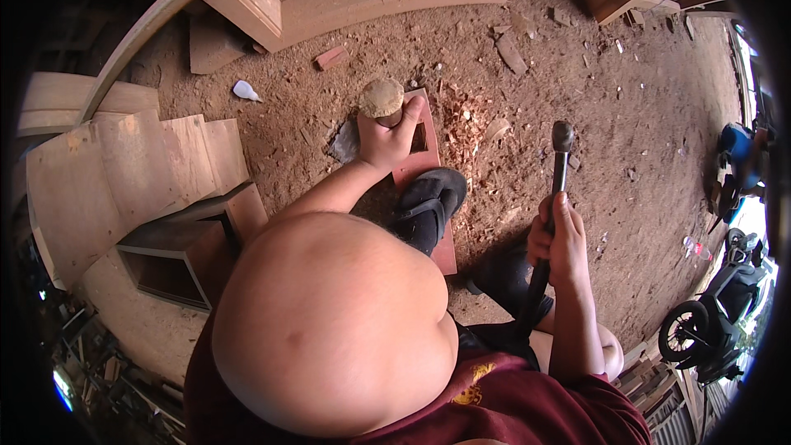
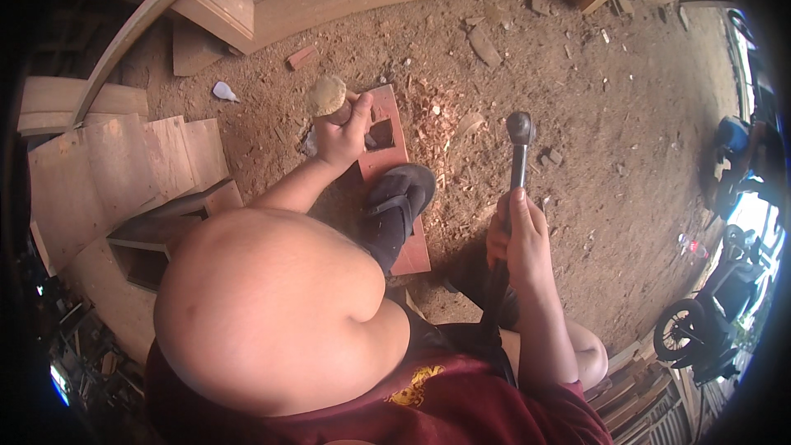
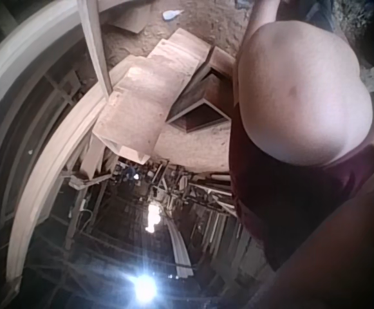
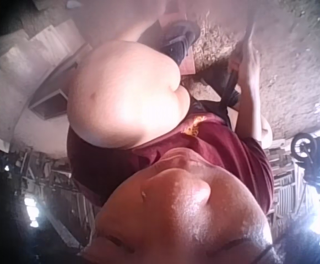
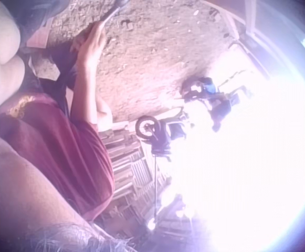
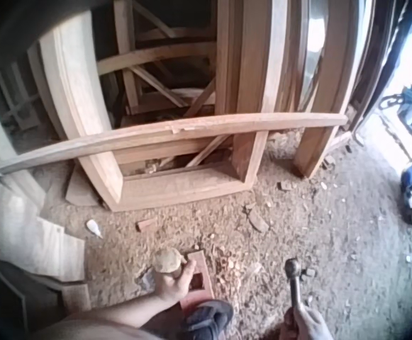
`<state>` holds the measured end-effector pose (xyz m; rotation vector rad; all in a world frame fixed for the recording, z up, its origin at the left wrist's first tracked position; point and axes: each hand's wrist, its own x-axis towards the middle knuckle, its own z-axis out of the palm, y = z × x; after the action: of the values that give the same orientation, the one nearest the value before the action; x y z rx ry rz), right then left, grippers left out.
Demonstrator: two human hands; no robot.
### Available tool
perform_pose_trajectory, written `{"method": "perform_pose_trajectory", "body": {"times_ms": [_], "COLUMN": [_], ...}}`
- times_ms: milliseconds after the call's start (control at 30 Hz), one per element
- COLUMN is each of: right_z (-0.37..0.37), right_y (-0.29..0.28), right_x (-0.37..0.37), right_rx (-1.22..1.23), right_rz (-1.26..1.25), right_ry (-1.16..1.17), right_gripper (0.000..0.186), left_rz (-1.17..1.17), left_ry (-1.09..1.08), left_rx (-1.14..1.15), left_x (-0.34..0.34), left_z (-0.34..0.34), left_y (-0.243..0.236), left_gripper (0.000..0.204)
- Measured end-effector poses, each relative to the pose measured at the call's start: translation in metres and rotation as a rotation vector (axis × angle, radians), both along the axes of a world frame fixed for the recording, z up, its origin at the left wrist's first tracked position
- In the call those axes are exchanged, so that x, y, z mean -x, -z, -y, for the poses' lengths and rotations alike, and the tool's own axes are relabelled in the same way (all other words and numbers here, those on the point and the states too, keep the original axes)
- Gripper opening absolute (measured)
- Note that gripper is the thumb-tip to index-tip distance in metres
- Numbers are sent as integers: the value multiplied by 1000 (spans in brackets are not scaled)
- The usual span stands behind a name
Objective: The person sits on the ground and uses a hammer to strike a chisel, carving a small rectangular piece of wood. The person repeatedly positions the chisel and strikes it to remove wood chips, working on the same piece throughout the clip.
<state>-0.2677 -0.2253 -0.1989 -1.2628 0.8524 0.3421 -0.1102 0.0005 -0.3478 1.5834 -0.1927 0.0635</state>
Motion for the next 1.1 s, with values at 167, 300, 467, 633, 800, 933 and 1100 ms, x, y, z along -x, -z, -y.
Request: {"method": "perform_pose_trajectory", "body": {"times_ms": [167,300,467,633,800,933,1100], "right_z": [-6,-8,-4,-56,-58,-43,-71], "right_y": [-25,-56,-122,-100,-75,-101,-29], "right_x": [-18,-25,-29,-37,-19,4,10], "right_rx": [23,155,231,284,514,92,745], "right_rz": [73,196,577,597,197,588,282], "right_ry": [-43,-129,17,-269,-556,-69,-801], "right_gripper": [41,41,47,42,34,41,31], "left_rz": [66,465,322,263,341,255,439], "left_ry": [-84,56,104,151,135,191,291], "left_rx": [-149,-623,-439,-324,-312,-308,-340], "left_x": [12,34,48,45,49,53,50], "left_z": [5,8,13,15,20,13,10], "left_y": [-8,-17,-19,-13,-6,-6,-15], "left_gripper": [18,27,23,8,13,15,21]}}
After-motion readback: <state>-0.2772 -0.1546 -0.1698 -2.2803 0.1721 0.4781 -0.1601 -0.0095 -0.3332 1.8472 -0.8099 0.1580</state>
